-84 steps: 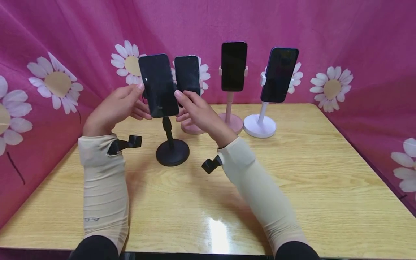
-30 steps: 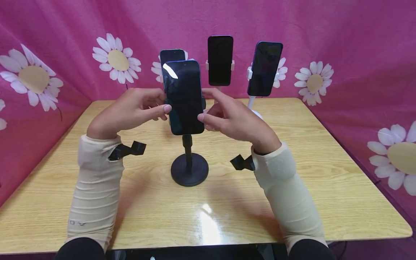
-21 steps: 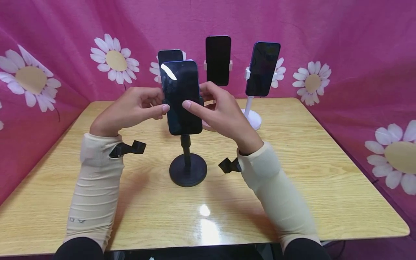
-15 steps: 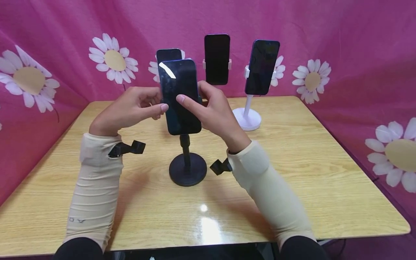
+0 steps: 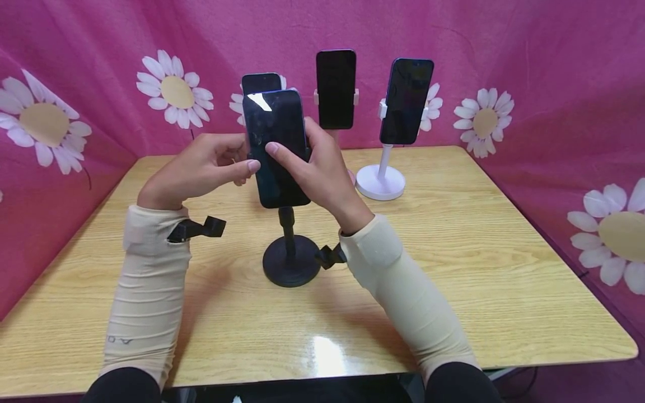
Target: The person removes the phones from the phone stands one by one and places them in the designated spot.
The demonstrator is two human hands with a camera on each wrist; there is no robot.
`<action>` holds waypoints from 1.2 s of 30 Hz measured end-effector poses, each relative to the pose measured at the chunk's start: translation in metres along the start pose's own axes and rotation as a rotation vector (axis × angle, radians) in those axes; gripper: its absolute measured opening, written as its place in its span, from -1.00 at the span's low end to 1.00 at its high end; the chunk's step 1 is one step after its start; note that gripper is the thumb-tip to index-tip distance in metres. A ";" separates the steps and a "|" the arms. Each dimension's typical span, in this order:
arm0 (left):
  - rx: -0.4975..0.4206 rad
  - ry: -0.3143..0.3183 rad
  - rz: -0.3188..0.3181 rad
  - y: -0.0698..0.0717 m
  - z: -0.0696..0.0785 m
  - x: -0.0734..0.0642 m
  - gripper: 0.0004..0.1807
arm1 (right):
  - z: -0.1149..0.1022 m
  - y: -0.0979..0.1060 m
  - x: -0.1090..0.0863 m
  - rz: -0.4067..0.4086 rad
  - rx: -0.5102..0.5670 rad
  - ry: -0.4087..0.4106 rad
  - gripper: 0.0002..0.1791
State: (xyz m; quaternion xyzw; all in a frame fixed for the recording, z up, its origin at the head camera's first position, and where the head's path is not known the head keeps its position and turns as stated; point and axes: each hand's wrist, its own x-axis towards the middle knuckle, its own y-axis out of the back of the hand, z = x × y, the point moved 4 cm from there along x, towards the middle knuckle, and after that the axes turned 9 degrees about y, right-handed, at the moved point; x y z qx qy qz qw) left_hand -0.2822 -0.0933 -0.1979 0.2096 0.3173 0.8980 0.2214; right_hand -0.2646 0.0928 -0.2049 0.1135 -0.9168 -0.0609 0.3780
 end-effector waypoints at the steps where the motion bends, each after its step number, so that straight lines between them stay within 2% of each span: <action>1: -0.002 -0.003 -0.002 0.000 -0.001 0.001 -0.79 | 0.000 0.000 0.000 -0.002 0.002 0.006 -0.50; 7: -0.034 -0.036 0.001 -0.001 -0.004 0.004 -0.77 | -0.003 -0.001 0.002 -0.005 -0.004 0.026 -0.51; 10: -0.046 -0.052 0.013 -0.002 -0.006 0.005 -0.82 | -0.004 -0.003 0.002 -0.011 -0.005 0.042 -0.52; 15: -0.031 -0.080 0.028 -0.002 -0.007 0.004 -0.87 | -0.005 -0.004 0.002 -0.055 0.007 0.072 -0.53; 21: -0.014 -0.126 0.031 0.003 -0.006 0.000 -0.90 | -0.006 -0.003 0.003 -0.089 0.043 0.064 -0.52; 27: -0.027 -0.122 0.008 0.005 -0.006 -0.002 -0.86 | -0.012 -0.001 0.003 -0.090 0.073 0.039 -0.53; 33: -0.078 -0.103 -0.044 0.002 -0.009 0.000 -0.85 | -0.026 0.002 -0.002 -0.073 0.100 -0.013 -0.55; 36: -0.105 -0.109 -0.069 0.000 -0.008 0.002 -0.81 | -0.021 0.008 -0.003 -0.065 0.100 -0.049 -0.59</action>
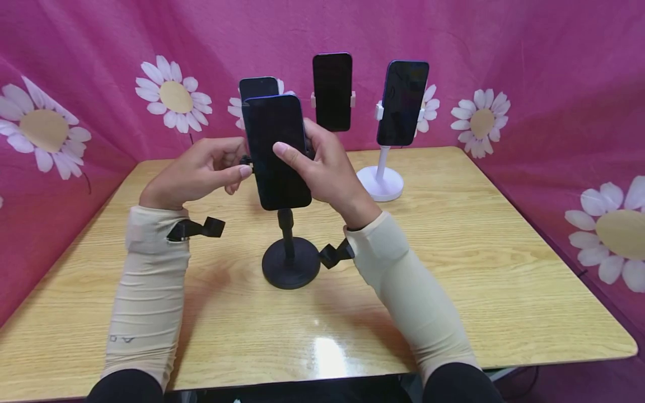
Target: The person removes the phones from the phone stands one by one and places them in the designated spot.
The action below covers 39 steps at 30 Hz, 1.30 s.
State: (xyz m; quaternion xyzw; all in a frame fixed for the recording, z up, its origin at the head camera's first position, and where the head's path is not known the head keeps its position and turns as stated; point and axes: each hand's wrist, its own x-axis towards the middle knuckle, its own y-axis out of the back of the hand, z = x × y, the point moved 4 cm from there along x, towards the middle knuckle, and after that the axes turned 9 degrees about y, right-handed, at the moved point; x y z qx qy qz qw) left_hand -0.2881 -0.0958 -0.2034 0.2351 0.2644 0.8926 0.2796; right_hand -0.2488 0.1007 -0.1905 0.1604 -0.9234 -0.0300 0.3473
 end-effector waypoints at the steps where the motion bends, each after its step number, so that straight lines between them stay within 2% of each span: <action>1: -0.005 0.000 -0.004 0.000 0.000 0.000 -0.80 | 0.002 0.002 0.000 -0.001 0.004 -0.011 -0.59; 5: -0.015 -0.001 -0.016 0.000 0.001 0.000 -0.79 | 0.013 0.011 0.001 -0.026 0.054 -0.042 -0.59; 15: -0.024 -0.012 -0.028 -0.001 0.002 -0.001 -0.79 | 0.013 0.014 0.004 -0.106 0.205 -0.021 -0.62; 23: 0.042 -0.007 -0.021 -0.003 0.007 -0.001 -0.81 | 0.014 0.013 0.005 -0.122 0.330 -0.019 -0.63; 31: 0.125 -0.023 -0.040 -0.006 0.018 -0.005 -0.88 | 0.015 0.007 0.004 -0.094 0.328 -0.019 -0.66; 39: 0.218 -0.065 -0.024 -0.006 0.025 -0.009 -0.68 | 0.014 0.003 0.002 -0.080 0.276 -0.031 -0.66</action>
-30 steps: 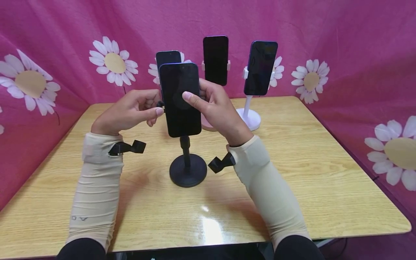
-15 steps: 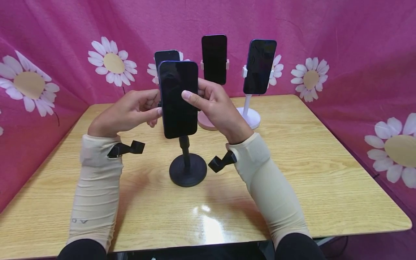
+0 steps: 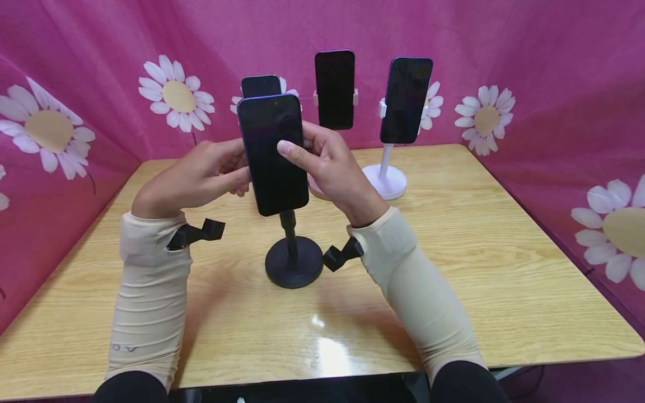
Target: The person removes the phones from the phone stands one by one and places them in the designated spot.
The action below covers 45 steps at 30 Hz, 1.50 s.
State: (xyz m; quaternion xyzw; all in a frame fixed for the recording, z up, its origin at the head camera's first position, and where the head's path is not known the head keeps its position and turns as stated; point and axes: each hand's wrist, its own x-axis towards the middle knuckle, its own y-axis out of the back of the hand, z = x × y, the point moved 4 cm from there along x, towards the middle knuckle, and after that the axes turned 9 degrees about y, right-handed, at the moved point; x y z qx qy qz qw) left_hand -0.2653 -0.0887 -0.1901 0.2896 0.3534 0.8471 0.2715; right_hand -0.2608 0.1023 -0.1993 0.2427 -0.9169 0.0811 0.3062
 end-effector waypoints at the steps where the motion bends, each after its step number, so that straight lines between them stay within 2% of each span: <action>1: 0.003 0.002 0.003 0.000 0.000 0.000 -0.66 | 0.000 0.000 0.000 0.002 -0.009 0.000 -0.66; 9: -0.019 0.065 0.012 -0.002 0.000 0.001 -0.60 | 0.000 -0.004 -0.002 0.009 -0.094 0.006 -0.67; 18: -0.030 0.101 0.019 -0.003 -0.001 0.004 -0.62 | -0.004 -0.004 -0.003 0.027 -0.110 0.012 -0.69; 26: 0.041 0.112 0.027 -0.003 -0.001 0.004 -0.81 | -0.029 0.002 -0.011 0.084 -0.140 0.064 -0.67; 29: 0.063 0.113 0.031 -0.003 -0.002 0.003 -0.81 | -0.042 0.009 -0.015 0.144 -0.195 0.060 -0.67; 34: 0.069 0.118 0.039 0.000 -0.003 0.004 -0.82 | -0.059 0.030 -0.020 0.272 -0.261 0.009 -0.65; 37: 0.055 0.118 0.038 0.000 -0.004 0.004 -0.82 | -0.063 0.046 -0.022 0.338 -0.287 -0.024 -0.64; 39: 0.050 0.124 0.035 0.000 -0.004 0.003 -0.81 | -0.064 0.057 -0.024 0.369 -0.344 -0.064 -0.63; 42: 0.038 0.134 0.024 -0.001 -0.004 0.004 -0.80 | -0.063 0.071 -0.030 0.383 -0.451 -0.158 -0.60; 45: 0.023 0.141 0.013 -0.003 -0.005 0.004 -0.80 | -0.056 0.083 -0.040 0.360 -0.537 -0.266 -0.54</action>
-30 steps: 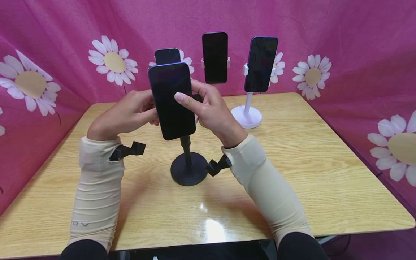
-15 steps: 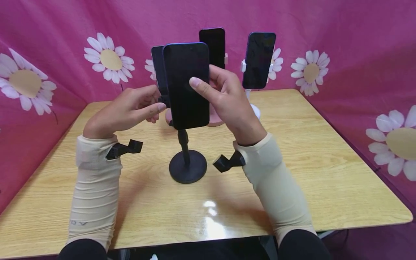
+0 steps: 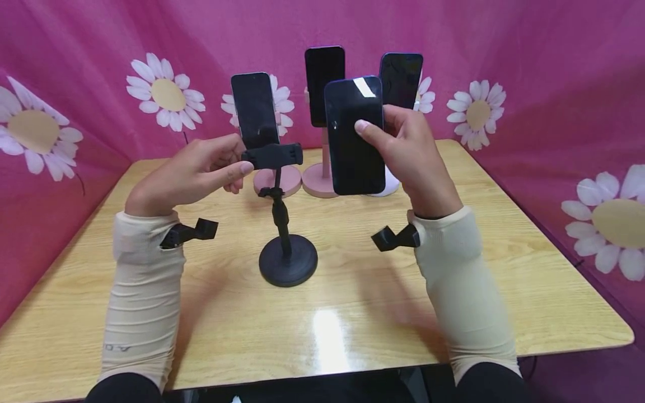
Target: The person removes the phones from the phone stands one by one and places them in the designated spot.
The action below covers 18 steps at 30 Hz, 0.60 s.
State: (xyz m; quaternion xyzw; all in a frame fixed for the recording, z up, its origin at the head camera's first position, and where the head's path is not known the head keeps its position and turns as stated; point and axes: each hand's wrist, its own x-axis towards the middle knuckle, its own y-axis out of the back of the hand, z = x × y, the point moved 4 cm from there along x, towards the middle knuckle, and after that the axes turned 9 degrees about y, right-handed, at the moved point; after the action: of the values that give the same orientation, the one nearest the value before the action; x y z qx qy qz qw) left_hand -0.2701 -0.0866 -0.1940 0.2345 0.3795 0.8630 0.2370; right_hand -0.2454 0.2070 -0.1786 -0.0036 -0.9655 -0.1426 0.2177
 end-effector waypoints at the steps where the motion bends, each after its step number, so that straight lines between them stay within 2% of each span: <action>1: -0.004 -0.003 -0.004 -0.001 0.000 0.000 -0.80 | 0.005 0.003 -0.001 -0.013 -0.024 -0.030 -0.50; 7: -0.037 -0.007 -0.012 -0.002 -0.002 -0.001 -0.81 | 0.042 0.021 -0.003 -0.077 -0.132 -0.157 -0.37; 18: -0.051 -0.010 -0.020 -0.003 -0.001 0.001 -0.80 | 0.118 0.052 -0.005 -0.221 -0.249 -0.339 -0.49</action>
State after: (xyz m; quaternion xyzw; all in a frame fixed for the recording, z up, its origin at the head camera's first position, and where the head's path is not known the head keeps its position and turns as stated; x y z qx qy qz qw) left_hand -0.2710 -0.0845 -0.1971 0.2290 0.3583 0.8689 0.2533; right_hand -0.2873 0.2895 -0.2689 0.0514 -0.9578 -0.2808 0.0336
